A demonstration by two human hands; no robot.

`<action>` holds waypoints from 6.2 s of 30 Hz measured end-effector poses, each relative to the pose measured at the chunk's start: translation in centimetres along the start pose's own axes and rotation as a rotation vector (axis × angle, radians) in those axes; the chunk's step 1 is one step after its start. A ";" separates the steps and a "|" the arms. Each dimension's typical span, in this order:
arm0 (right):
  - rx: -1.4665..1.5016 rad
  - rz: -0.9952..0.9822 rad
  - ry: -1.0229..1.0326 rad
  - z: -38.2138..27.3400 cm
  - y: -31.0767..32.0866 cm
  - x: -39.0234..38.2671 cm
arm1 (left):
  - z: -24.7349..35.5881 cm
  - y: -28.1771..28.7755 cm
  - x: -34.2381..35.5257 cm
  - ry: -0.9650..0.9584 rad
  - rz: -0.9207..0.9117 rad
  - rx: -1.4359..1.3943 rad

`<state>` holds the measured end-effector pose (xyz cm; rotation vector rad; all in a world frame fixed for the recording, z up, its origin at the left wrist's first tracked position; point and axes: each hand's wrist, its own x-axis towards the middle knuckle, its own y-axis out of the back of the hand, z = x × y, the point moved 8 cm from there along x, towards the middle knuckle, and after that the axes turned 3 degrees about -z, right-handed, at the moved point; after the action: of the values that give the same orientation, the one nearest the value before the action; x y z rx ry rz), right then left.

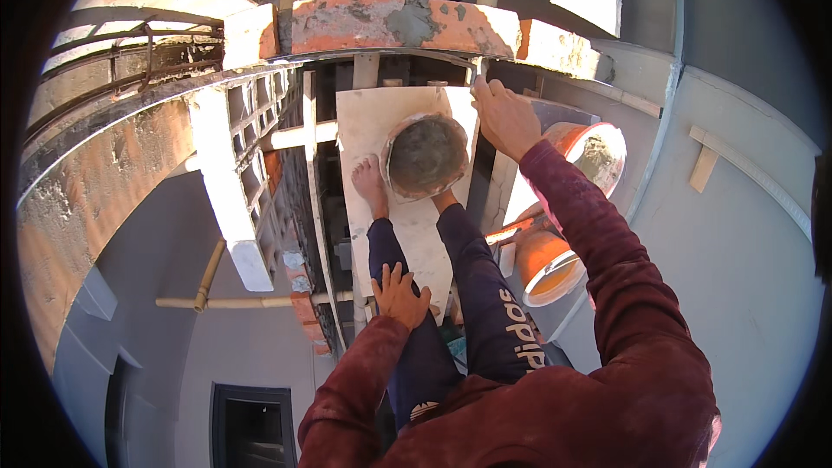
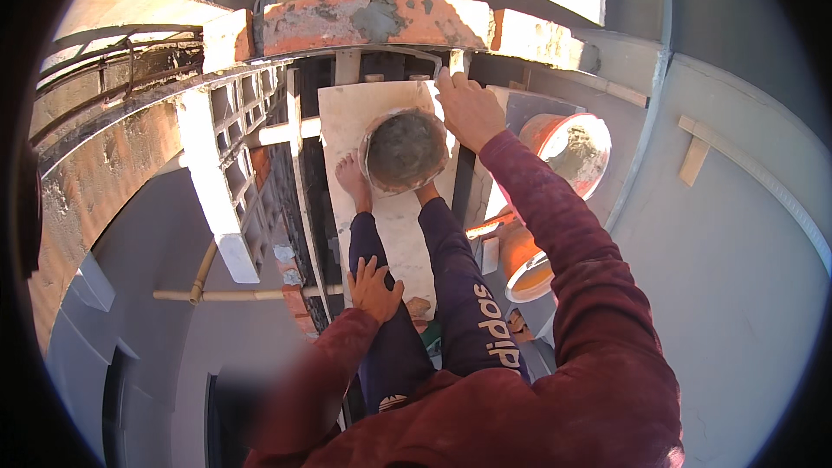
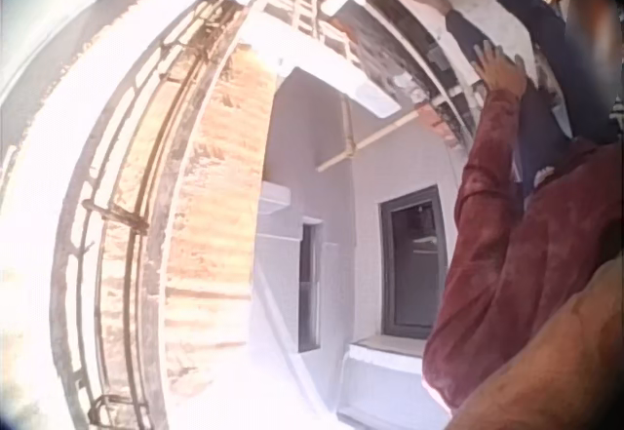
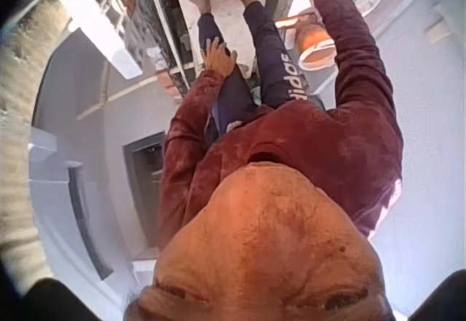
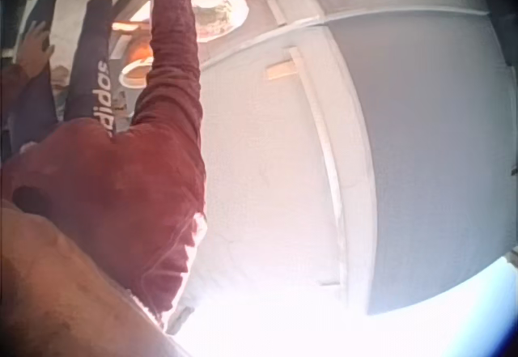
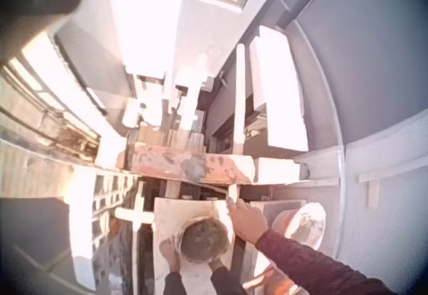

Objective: The person scoops mortar from a bucket with a trowel and applies it to a brick. They then place the brick onto a wall and use the trowel to spread mortar between bricks. The person repeats this process, adding mortar and placing bricks to build the wall.

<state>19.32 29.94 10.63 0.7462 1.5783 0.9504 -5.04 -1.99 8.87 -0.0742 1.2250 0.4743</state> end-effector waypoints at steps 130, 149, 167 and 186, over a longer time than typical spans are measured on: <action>1.125 -0.628 -0.511 -12.1 -38.3 -11.3 | -2.8 -7.3 -3.0 -0.065 0.098 0.121; 1.593 -0.901 -0.221 -3.4 -19.9 -17.2 | -4.3 -4.2 -3.1 -0.048 0.148 0.116; 0.325 0.286 0.163 -14.6 4.6 10.6 | -5.5 -2.1 -2.1 -0.022 0.091 -0.058; 1.165 0.105 -0.124 -18.8 2.1 6.4 | -5.2 -0.1 -1.6 -0.014 0.026 -0.050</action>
<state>-0.44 32.85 11.04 1.6397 1.9283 -0.0624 -10.00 -4.21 8.52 -0.0977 1.2018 0.5272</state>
